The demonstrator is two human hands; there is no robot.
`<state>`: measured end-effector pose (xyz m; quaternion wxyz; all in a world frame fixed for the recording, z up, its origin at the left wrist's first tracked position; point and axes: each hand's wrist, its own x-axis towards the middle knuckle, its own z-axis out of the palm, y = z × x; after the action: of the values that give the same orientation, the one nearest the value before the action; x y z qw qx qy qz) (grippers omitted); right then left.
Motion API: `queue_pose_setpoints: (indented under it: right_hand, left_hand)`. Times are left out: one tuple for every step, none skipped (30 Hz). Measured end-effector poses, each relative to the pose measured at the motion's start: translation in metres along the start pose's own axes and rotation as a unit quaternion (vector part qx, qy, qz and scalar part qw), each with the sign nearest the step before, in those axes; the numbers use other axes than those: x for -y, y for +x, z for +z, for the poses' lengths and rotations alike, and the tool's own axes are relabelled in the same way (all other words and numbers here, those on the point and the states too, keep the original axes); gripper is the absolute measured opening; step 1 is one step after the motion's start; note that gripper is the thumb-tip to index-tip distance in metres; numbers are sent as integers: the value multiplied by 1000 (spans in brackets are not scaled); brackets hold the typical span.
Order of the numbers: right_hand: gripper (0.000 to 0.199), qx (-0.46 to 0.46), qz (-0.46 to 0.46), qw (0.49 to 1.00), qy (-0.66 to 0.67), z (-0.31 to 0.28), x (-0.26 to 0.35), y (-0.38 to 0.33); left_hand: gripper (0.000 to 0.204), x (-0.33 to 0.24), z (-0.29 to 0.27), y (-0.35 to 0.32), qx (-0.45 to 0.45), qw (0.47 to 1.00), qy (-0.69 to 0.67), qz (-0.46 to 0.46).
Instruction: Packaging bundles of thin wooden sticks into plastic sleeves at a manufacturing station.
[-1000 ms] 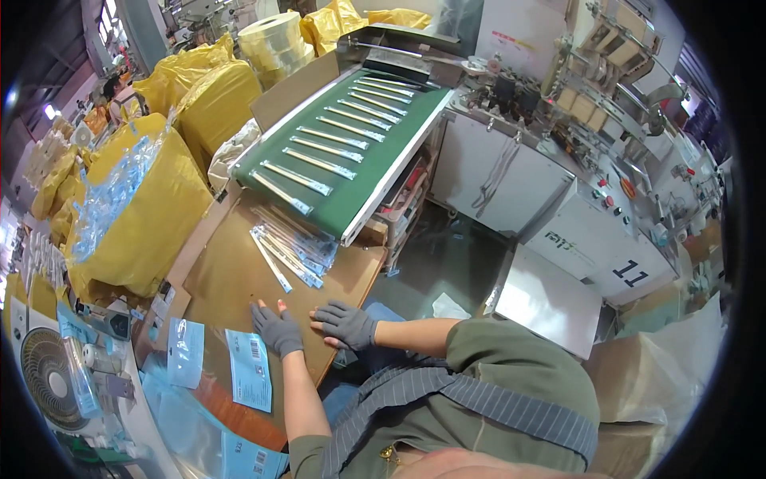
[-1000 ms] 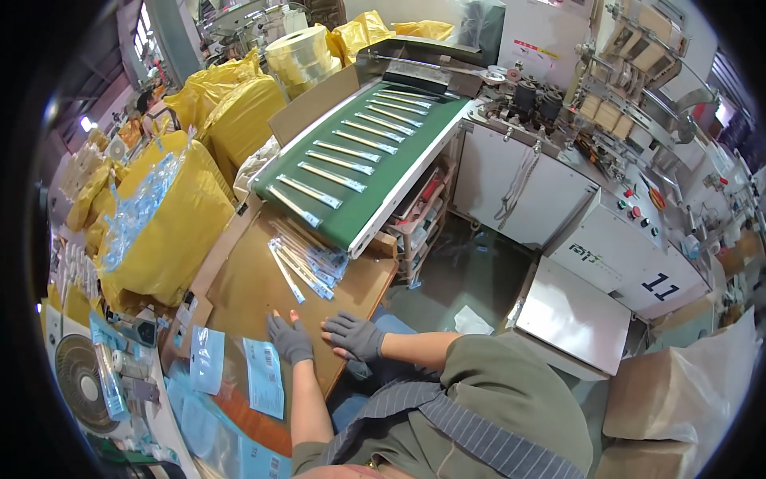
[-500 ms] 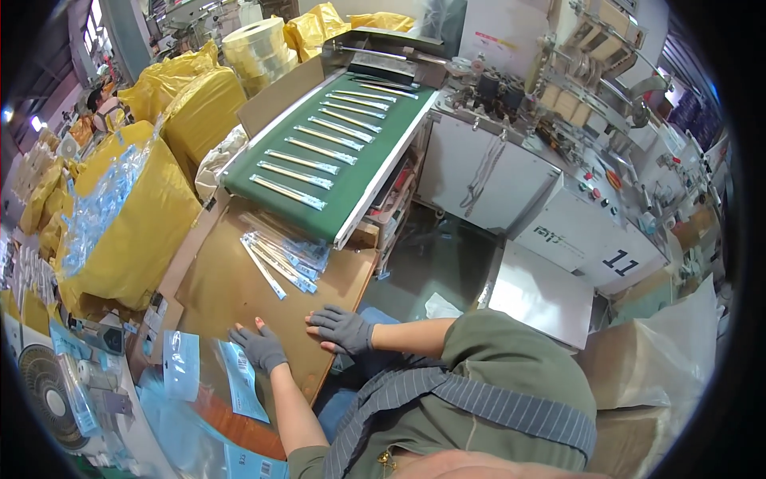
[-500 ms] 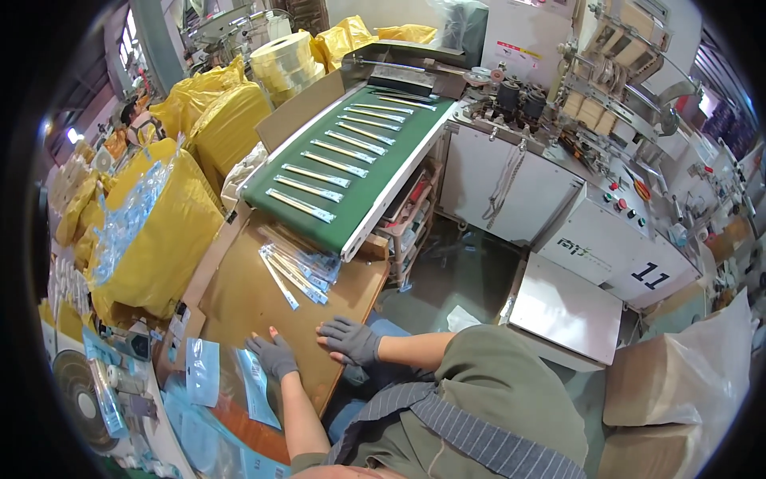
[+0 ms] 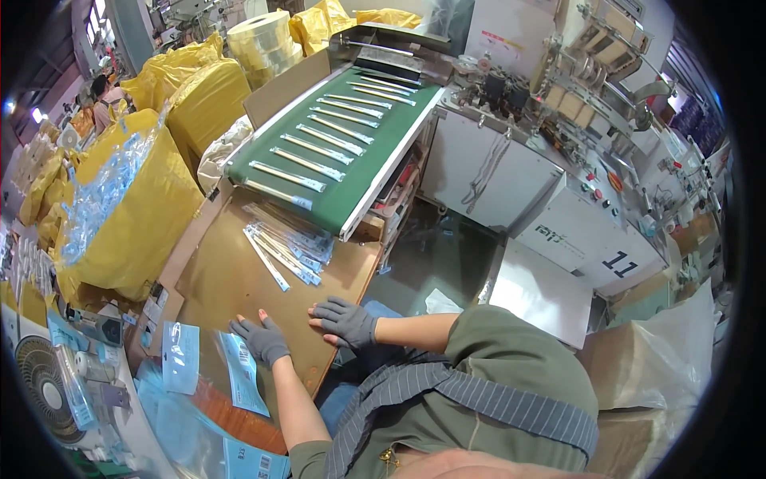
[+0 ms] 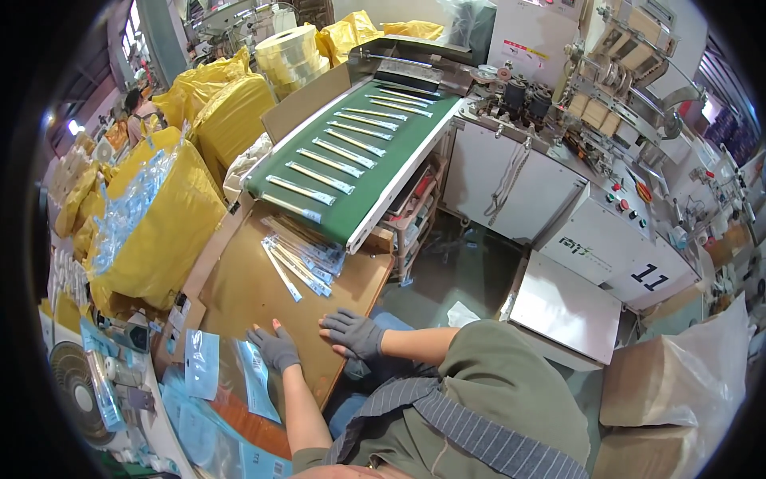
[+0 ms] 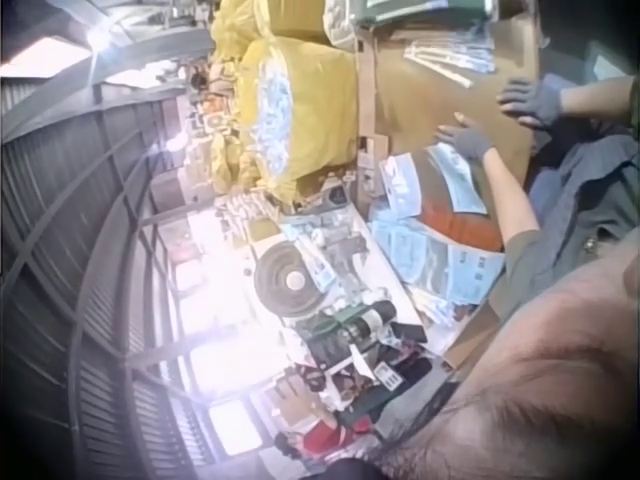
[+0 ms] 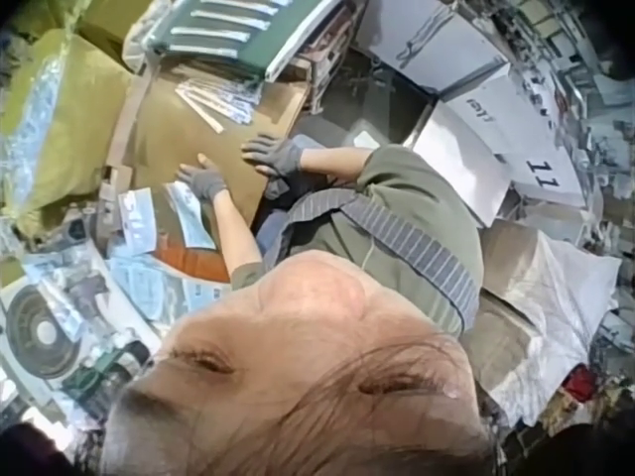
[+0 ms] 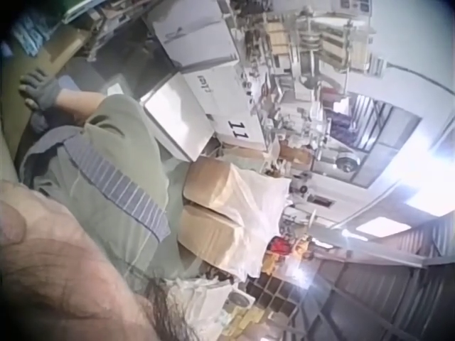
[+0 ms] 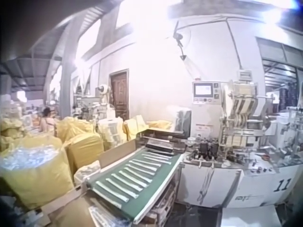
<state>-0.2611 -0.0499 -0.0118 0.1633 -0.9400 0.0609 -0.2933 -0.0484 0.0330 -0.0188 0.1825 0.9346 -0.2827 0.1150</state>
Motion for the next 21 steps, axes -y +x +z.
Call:
queue_pose_setpoints:
  right_hand:
    - [43, 13, 6, 1000, 0, 1, -1, -1]
    - [43, 25, 12, 1000, 0, 0, -1, -1]
    - [43, 25, 12, 1000, 0, 0, -1, -1]
    - [43, 26, 13, 1000, 1, -1, -1, -1]
    - [43, 27, 13, 1000, 3, -1, -1, -1]
    - [43, 26, 13, 1000, 3, 0, -1, -1]
    - [43, 25, 13, 1000, 0, 2, -2, -2]
    - [43, 24, 12, 1000, -2, 2, -2, -2]
    - [43, 24, 12, 1000, -2, 3, -2, -2]
    - [43, 26, 13, 1000, -1, 3, -2, -2]
    - [43, 28, 14, 1000, -1, 3, -2, -2]
    - [43, 28, 14, 1000, -1, 3, -2, -2]
    - [44, 28, 14, 999, 0, 2, -2, -2]
    - [44, 29, 14, 999, 0, 2, -2, -2]
    - [44, 29, 14, 999, 0, 2, -2, -2]
    - [44, 30, 14, 999, 1, 2, -2, -2]
    - [44, 31, 14, 999, 2, 2, -2, -2]
    - [44, 31, 14, 999, 2, 2, -2, -2]
    - [44, 31, 14, 999, 3, 2, -2, -2]
    - [44, 31, 15, 999, 3, 2, -2, -2]
    - [44, 31, 15, 999, 3, 2, -2, -2]
  left_hand:
    - [62, 0, -1, 0, 2, 1000, -1, -1]
    - [62, -1, -2, 0, 4, 1000, -3, -2]
    - [62, -1, -2, 0, 5, 1000, -3, -2]
    - [62, -1, -1, 0, 2, 1000, 0, 1]
    - [61, 0, 0, 0, 0, 1000, 3, 4]
    - [61, 0, 1, 0, 0, 1000, 3, 4]
    - [62, 1, 2, 0, -1, 1000, 4, 4]
    - [62, 1, 3, 0, -2, 1000, 5, 4]
    - [62, 2, 3, 0, -2, 1000, 5, 3]
    - [62, 2, 3, 0, -2, 1000, 3, 2]
    - [62, 2, 2, -1, -1, 1000, 0, 2]
    - [62, 1, 1, -1, -1, 1000, 0, 2]
    - [62, 0, 0, -1, 2, 1000, 2, 0]
    - [62, -1, -1, -1, 4, 1000, 4, -1]
    - [62, -1, -1, -1, 4, 1000, 4, -1]
    - [62, 0, 0, 0, 4, 1000, 3, 2]
    - [62, 0, 0, 0, 3, 1000, 2, 5]
    - [62, 0, -1, 0, 3, 1000, 2, 5]
    - [63, 0, -1, 0, 6, 1000, -3, 1]
    - [63, -1, -3, 0, 10, 1000, -8, -4]
    - [63, -1, -3, 0, 10, 1000, -8, -4]
